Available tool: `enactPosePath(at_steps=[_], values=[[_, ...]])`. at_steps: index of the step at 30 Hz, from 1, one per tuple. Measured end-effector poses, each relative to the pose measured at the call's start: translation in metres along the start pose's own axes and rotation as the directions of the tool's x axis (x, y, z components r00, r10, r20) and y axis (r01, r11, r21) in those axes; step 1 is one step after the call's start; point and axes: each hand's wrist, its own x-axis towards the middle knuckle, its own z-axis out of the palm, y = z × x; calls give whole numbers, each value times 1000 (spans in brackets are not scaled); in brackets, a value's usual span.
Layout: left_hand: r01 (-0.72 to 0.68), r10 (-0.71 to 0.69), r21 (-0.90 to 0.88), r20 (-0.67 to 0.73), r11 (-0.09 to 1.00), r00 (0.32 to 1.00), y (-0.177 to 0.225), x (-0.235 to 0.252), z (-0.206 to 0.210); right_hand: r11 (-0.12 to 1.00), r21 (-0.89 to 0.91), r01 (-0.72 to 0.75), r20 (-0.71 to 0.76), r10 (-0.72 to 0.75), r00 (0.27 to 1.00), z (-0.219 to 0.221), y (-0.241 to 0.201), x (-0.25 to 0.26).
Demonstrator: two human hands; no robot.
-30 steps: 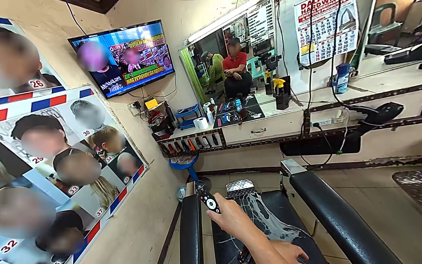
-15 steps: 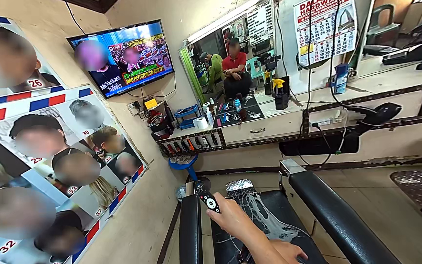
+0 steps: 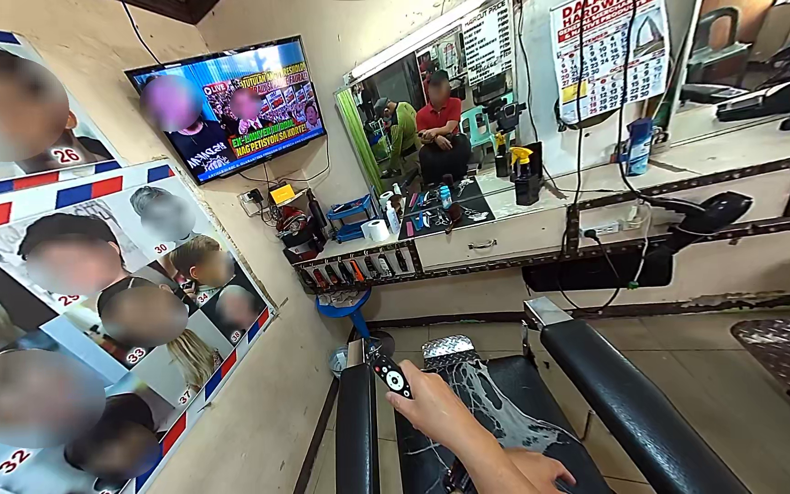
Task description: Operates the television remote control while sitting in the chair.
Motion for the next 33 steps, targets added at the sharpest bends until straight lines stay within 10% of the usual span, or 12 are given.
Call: enactPosePath(at_steps=[33], values=[[-62, 61, 29, 21, 998, 998, -30, 29, 7, 1000, 16, 0, -4, 0, 1000, 1, 3, 2]])
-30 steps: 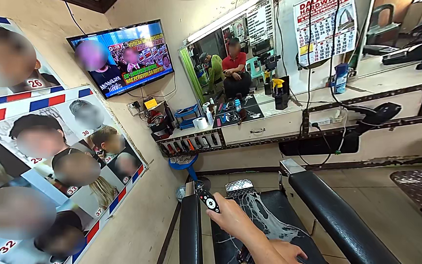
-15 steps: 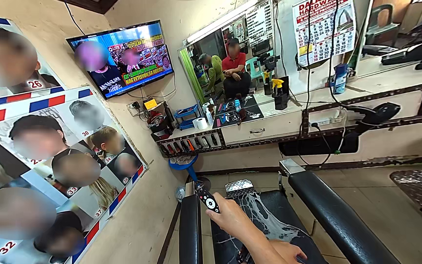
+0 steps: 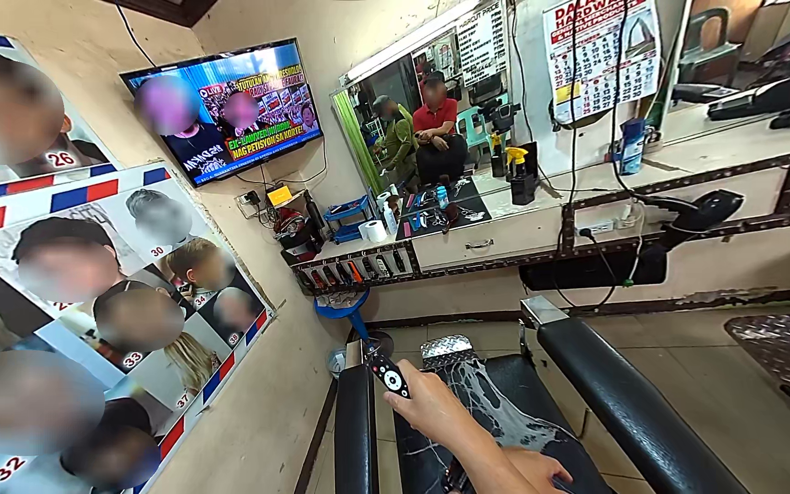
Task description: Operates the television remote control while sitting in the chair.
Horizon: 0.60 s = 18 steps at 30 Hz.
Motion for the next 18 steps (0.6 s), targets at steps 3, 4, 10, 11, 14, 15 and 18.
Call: enactPosePath(at_steps=[3, 4, 10, 11, 14, 15, 18], values=[[2, -2, 9, 5, 1000, 1000, -1, 1, 0, 1000, -6, 5, -2, -5, 1000, 0, 0, 0], [4, -4, 6, 5, 1000, 1000, -1, 1, 0, 1000, -6, 4, -2, -4, 1000, -1, 0, 0], [14, -14, -3, -8, 1000, 1000, 2, -3, -1, 1000, -8, -13, -16, 13, 1000, -1, -2, -1], [17, -17, -4, -9, 1000, 1000, 3, -4, -1, 1000, -8, -11, -19, 10, 1000, -1, -2, -1], [14, -14, -2, -4, 1000, 1000, 4, -5, -2, 1000, -9, -8, -19, 8, 1000, -1, -2, -1], [14, -14, -1, -7, 1000, 1000, 4, -5, -1, 1000, -12, -10, -18, 10, 1000, -1, -2, -1], [14, -14, 1, -6, 1000, 1000, 5, -5, -1, 1000, -18, -15, -16, 14, 1000, -2, -3, -2]])
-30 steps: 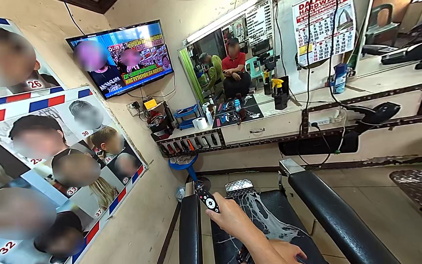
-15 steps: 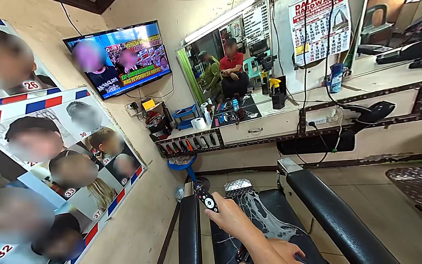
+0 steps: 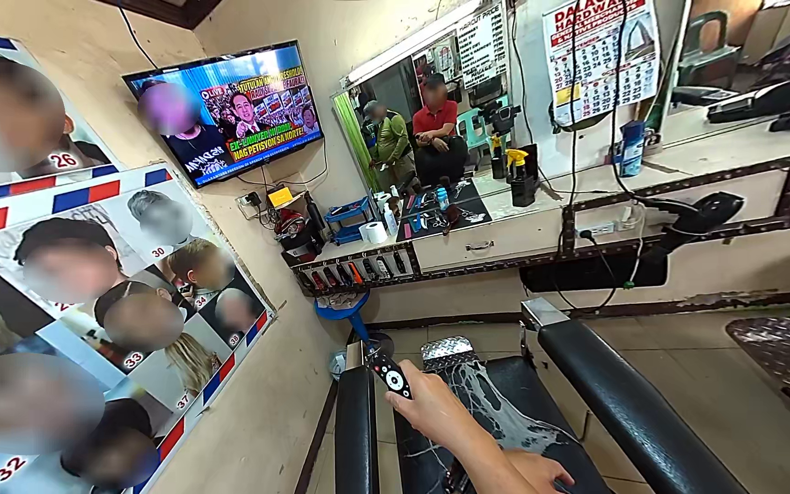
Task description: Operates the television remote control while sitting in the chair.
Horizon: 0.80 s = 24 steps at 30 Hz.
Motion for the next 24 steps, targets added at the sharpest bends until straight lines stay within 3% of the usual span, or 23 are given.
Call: enactPosePath(at_steps=[7, 9, 11, 13, 15, 17, 19, 20, 22, 24], values=[[-4, 4, 3, 14, 1000, 1000, 0, 2, 1, 999, 35, -2, -5, 2, 1000, 1, 3, 0], [-9, 9, 7, 14, 1000, 1000, 0, 2, 0, 979, 204, 11, -6, -10, 1000, -2, 1, -2], [-41, 40, -19, -52, 999, 998, -6, 4, 0, 886, 462, 43, -21, -38, 999, -9, -4, -8], [-136, 111, -69, -281, 988, 953, -25, 9, 7, 701, 704, 113, -73, -87, 994, -23, -7, -18], [-285, 142, -153, -596, 946, 790, -37, 0, 12, 451, 862, 231, -203, -109, 973, -46, -6, -32], [-380, 6, -258, -820, 888, 572, -24, -18, 1, 247, 901, 357, -359, -41, 933, -69, 2, -41], [-441, -181, -331, -920, 834, 349, -11, -32, -26, 76, 874, 480, -485, 84, 870, -87, 17, -46], [-545, -207, -306, -950, 781, 235, -5, -44, -37, 2, 845, 535, -530, 148, 835, -94, 24, -46], [-834, -141, -116, -989, 540, 46, 25, -83, -50, -110, 789, 604, -564, 260, 784, -107, 34, -47], [-981, 72, 91, -994, 170, -80, 71, -136, -47, -144, 772, 619, -559, 310, 769, -110, 37, -44]])
